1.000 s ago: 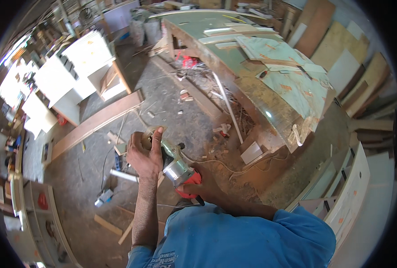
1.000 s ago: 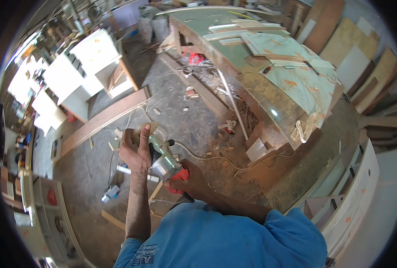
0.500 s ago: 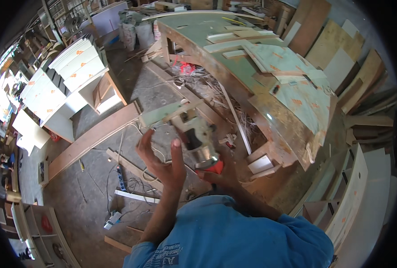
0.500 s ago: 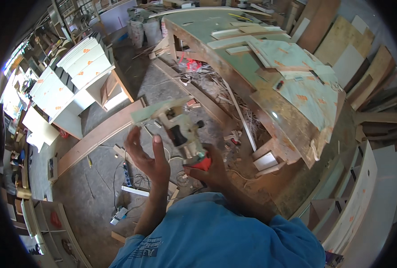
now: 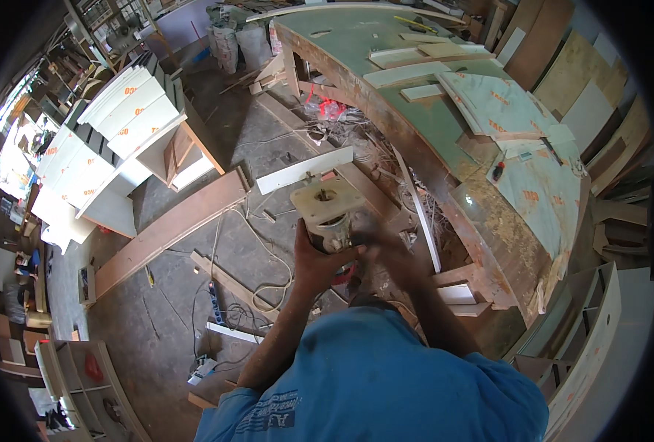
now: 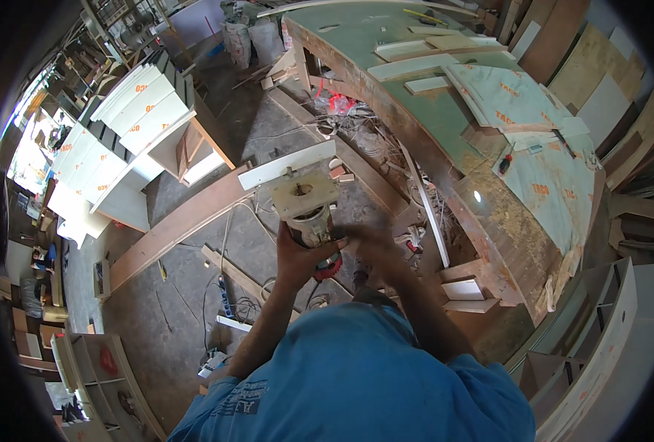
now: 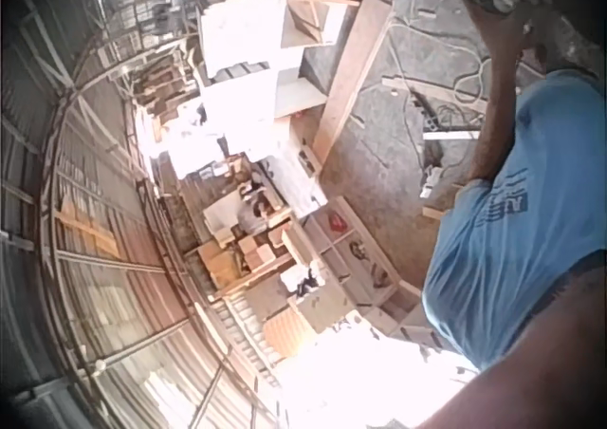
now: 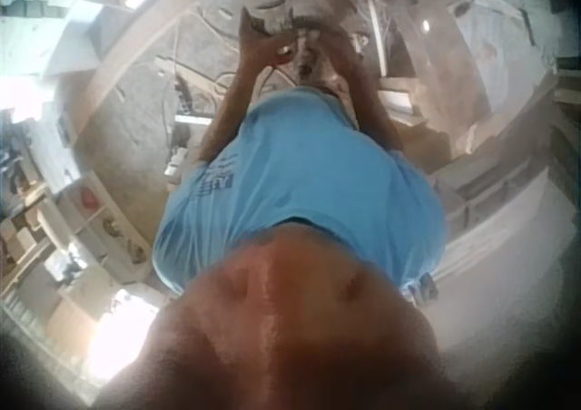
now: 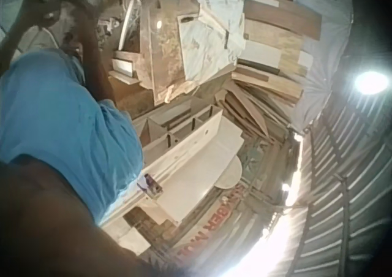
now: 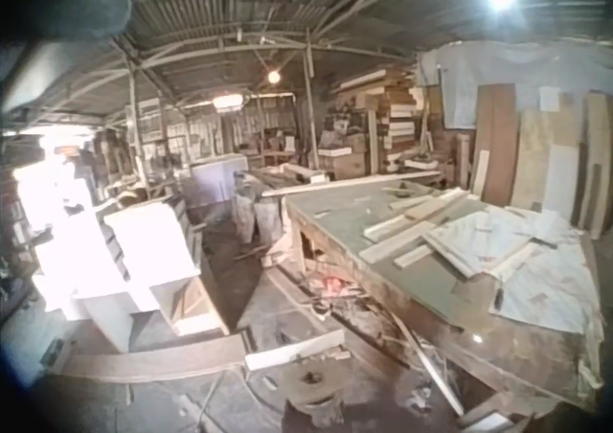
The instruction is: The person walks through a workshop, picks up a wood trimmer, and uses it to cut a rectangular slot into a white laminated board.
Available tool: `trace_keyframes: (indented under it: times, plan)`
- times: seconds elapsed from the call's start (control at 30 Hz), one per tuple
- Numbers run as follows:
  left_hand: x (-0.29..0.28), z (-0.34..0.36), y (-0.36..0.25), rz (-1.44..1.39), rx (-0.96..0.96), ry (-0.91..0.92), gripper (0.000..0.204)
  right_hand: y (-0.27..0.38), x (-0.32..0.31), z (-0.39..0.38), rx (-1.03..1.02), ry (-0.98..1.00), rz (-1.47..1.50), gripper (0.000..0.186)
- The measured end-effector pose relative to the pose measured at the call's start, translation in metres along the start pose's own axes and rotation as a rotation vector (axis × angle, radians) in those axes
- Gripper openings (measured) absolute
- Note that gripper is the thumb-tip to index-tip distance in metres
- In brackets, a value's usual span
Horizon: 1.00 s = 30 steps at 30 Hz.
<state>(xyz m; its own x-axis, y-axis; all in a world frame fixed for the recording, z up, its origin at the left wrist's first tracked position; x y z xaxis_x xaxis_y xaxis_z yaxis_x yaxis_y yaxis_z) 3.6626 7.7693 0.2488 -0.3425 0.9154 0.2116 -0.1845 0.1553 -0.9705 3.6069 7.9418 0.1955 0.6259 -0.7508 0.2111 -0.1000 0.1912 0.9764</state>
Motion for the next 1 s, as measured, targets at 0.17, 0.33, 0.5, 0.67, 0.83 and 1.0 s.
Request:
trace_keyframes:
  times: [0.17, 0.33, 0.5, 0.67, 0.83, 1.0]
  plan:
    - [0.007, 0.083, 0.029, 0.176, 0.023, 0.035, 0.078, 0.061, -0.047, 0.103, 0.05, -0.146, 0.239, 0.048]
    - [0.022, 0.16, 0.062, 0.505, 0.115, 0.078, 0.078, 0.078, -0.087, 0.172, 0.201, -0.213, -0.152, 0.041]
    - [0.055, 0.22, 0.069, 0.769, 0.275, 0.179, 0.077, 0.056, -0.144, 0.214, 0.262, -0.273, 0.135, 0.026]
    - [0.072, 0.268, 0.092, 0.552, 0.191, 0.325, 0.075, 0.056, -0.173, 0.239, 0.336, -0.402, 0.186, 0.023]
    - [0.079, 0.317, 0.114, 0.62, 0.194, 0.467, 0.068, 0.056, -0.189, 0.266, 0.388, -0.569, 0.166, 0.025]
    - [0.071, 0.376, 0.137, 0.512, 0.118, 0.591, 0.07, 0.057, -0.187, 0.309, 0.406, -0.836, 0.174, 0.031]
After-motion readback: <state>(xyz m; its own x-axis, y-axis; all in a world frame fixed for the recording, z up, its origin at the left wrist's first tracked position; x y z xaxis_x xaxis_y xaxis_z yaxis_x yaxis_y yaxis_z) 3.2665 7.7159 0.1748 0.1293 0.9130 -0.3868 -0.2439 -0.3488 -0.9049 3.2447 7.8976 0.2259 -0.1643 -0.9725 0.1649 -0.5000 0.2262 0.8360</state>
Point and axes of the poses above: each hand's wrist, its own z-axis towards the middle knuckle, its own x-axis out of the palm, y = z × x, the point moved 4 cm from there along z, towards the middle knuckle, and after that the axes turned 4 degrees about -y, right-handed, at the moved point
